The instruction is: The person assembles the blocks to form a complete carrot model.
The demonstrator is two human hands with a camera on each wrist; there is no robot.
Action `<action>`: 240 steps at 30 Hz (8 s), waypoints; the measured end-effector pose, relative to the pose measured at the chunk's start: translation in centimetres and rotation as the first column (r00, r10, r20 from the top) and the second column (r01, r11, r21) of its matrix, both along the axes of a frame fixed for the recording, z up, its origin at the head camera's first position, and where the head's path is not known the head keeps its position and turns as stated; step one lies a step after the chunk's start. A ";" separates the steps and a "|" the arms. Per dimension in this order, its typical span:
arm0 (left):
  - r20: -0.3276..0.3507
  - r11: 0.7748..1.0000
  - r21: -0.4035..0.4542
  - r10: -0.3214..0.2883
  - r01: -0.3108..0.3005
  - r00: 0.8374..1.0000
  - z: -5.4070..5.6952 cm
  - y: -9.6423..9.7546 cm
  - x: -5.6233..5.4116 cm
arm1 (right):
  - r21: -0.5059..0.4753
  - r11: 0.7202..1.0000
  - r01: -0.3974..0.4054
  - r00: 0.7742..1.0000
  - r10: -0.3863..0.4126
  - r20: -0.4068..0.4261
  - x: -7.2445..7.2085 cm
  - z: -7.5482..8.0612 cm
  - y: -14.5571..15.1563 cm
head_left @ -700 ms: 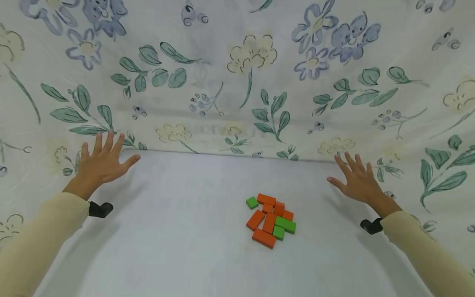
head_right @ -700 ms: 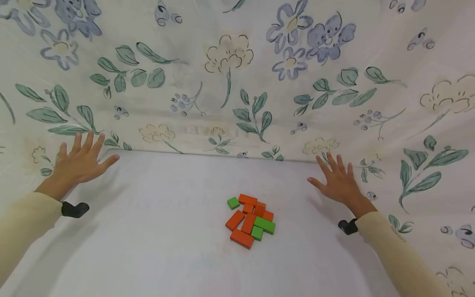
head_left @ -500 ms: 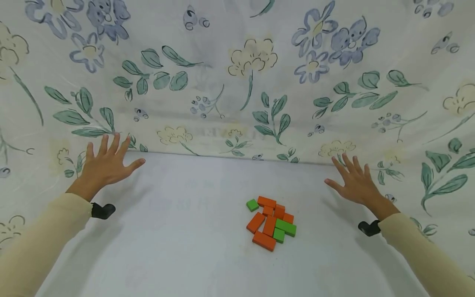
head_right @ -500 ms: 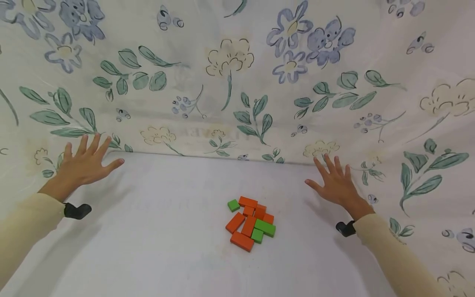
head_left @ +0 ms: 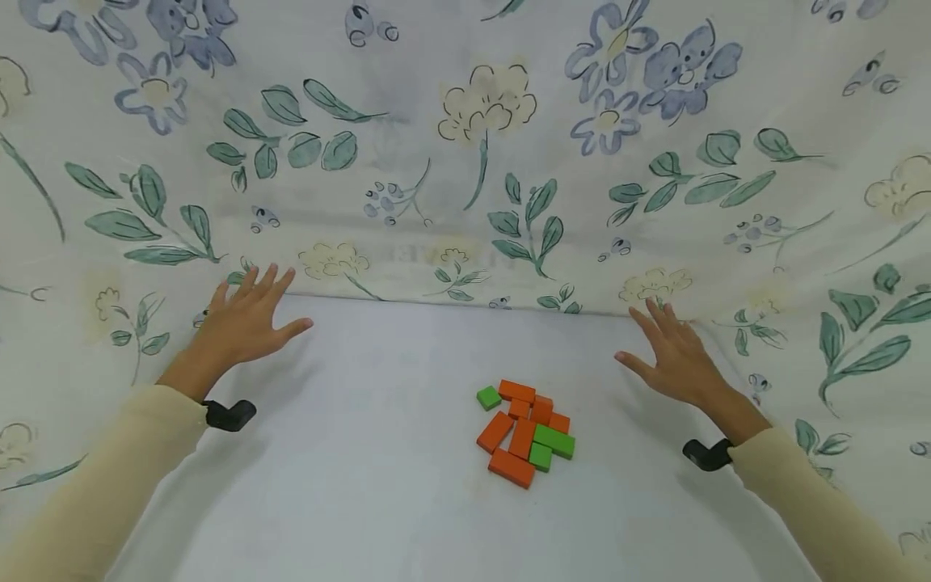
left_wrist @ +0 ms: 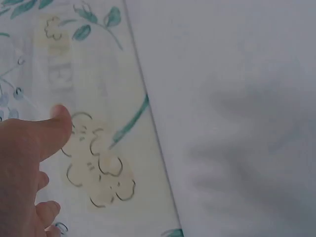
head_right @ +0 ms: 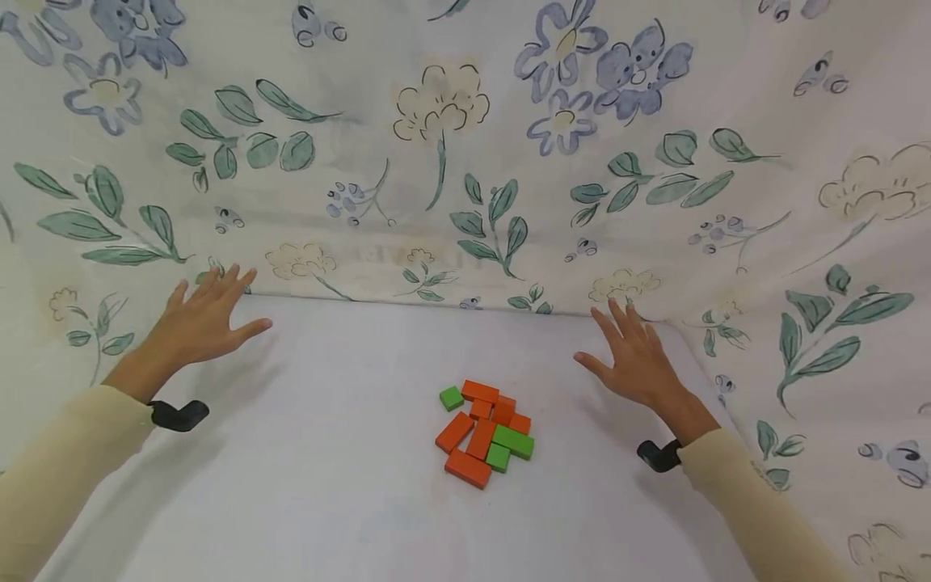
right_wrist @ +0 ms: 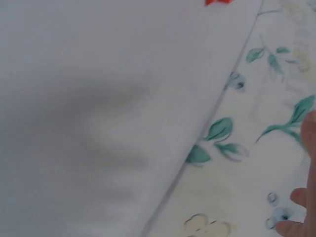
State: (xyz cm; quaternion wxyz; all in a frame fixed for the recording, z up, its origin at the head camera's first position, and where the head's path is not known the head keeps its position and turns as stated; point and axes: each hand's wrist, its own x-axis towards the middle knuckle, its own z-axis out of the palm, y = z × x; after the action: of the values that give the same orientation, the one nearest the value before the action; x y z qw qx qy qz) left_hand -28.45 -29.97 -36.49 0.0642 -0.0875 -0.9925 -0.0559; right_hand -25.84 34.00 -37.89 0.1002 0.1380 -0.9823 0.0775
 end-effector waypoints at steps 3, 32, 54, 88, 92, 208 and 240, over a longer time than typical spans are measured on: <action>0.029 0.999 0.006 -0.045 0.045 0.999 -0.1 2.1 0.5 | -0.019 0.999 -0.029 0.999 0.030 0.038 0.9 0.3 -1.5; 0.235 0.732 0.371 -0.670 0.572 0.705 -4.9 22.0 3.8 | -0.196 0.920 -0.340 0.886 0.384 0.261 7.0 -2.5 -11.8; 0.394 0.689 0.413 -0.725 0.596 0.565 -6.7 25.2 3.3 | -0.034 0.912 -0.408 0.906 0.409 0.111 7.0 -4.5 -13.0; 0.274 0.832 0.505 -0.406 0.229 0.872 -6.6 14.2 0.6 | -0.024 0.954 -0.299 0.938 0.299 0.178 7.7 -4.7 -13.5; 0.203 0.822 0.498 -0.421 0.278 0.884 -9.0 14.6 0.8 | -0.022 0.957 -0.288 0.940 0.287 0.183 7.9 -4.8 -13.4; 0.064 0.843 0.400 -0.418 0.361 0.906 -11.2 15.8 2.6 | -0.218 0.901 -0.375 0.883 0.419 0.214 0.3 -6.7 -22.5; 0.075 0.812 0.476 -0.420 0.338 0.904 -11.4 15.0 2.9 | -0.239 0.784 -0.572 0.592 0.597 0.541 6.6 -3.0 -14.6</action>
State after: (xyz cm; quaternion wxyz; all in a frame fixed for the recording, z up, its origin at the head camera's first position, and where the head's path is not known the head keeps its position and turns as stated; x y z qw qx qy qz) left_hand -25.55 -14.97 -47.85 -0.0178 -0.2613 -0.9158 -0.3044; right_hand -19.28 19.36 -40.85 -0.2382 0.4189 -0.8607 0.1643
